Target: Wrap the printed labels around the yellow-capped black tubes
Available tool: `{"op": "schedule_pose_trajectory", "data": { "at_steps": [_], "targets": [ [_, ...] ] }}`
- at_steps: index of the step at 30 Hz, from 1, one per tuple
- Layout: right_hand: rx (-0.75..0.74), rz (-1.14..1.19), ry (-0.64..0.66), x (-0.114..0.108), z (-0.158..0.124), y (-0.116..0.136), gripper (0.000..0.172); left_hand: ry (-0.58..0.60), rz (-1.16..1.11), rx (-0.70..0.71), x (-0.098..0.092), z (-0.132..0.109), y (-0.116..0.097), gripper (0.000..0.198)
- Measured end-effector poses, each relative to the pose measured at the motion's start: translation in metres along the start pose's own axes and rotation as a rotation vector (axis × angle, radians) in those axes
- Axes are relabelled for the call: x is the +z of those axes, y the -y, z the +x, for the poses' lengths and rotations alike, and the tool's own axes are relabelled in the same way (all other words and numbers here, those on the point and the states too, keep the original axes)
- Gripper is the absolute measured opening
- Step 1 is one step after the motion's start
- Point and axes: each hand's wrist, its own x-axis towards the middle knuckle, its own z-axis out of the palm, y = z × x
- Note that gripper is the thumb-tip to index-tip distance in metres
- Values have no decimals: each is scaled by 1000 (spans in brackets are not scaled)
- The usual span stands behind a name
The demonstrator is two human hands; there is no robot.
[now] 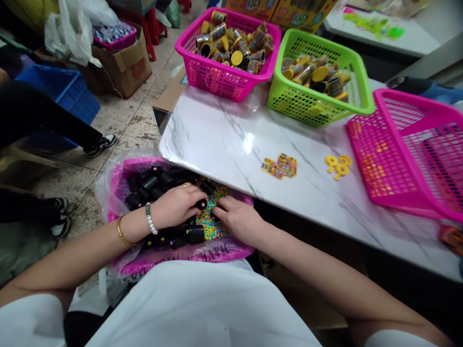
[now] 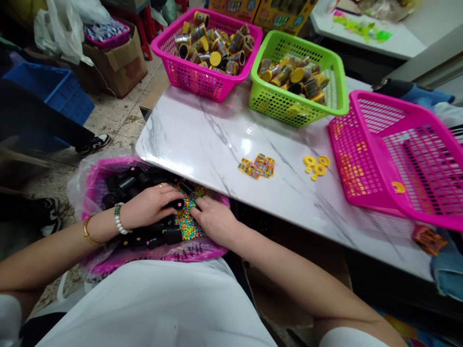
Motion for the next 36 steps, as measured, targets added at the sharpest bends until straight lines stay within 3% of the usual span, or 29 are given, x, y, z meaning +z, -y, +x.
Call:
{"op": "schedule_pose_trajectory", "data": {
  "at_steps": [3, 6, 10, 14, 20, 26, 28, 33, 36],
  "targets": [
    [-56, -81, 35, 2, 6, 10, 21, 15, 16, 3, 0, 1, 0, 32],
    [-146, 1, 47, 3, 9, 12, 20, 34, 22, -6, -1, 3, -1, 31],
    [-37, 181, -59, 1, -3, 2, 19, 41, 11, -28, -3, 3, -1, 32],
    [31, 483, -237, -12, -23, -10, 28, 44, 5, -27, -3, 3, -1, 30],
    [66, 973, -366, -24, -29, -3, 25, 57, -41, -11, -2, 6, -3, 33],
    [-29, 794, -418, -24, -21, -2, 32, 24, -39, -5, 0, 3, -2, 31],
    [-71, 635, -399, -18, -17, -3, 34, 28, -29, -23, 0, 2, -2, 31],
    [-56, 72, -166, 4, 2, 4, 19, 65, 14, -54, -2, 5, -4, 31],
    [-118, 67, -24, 10, 9, 8, 16, 69, 11, -52, -3, 6, -4, 31]
  ]
}}
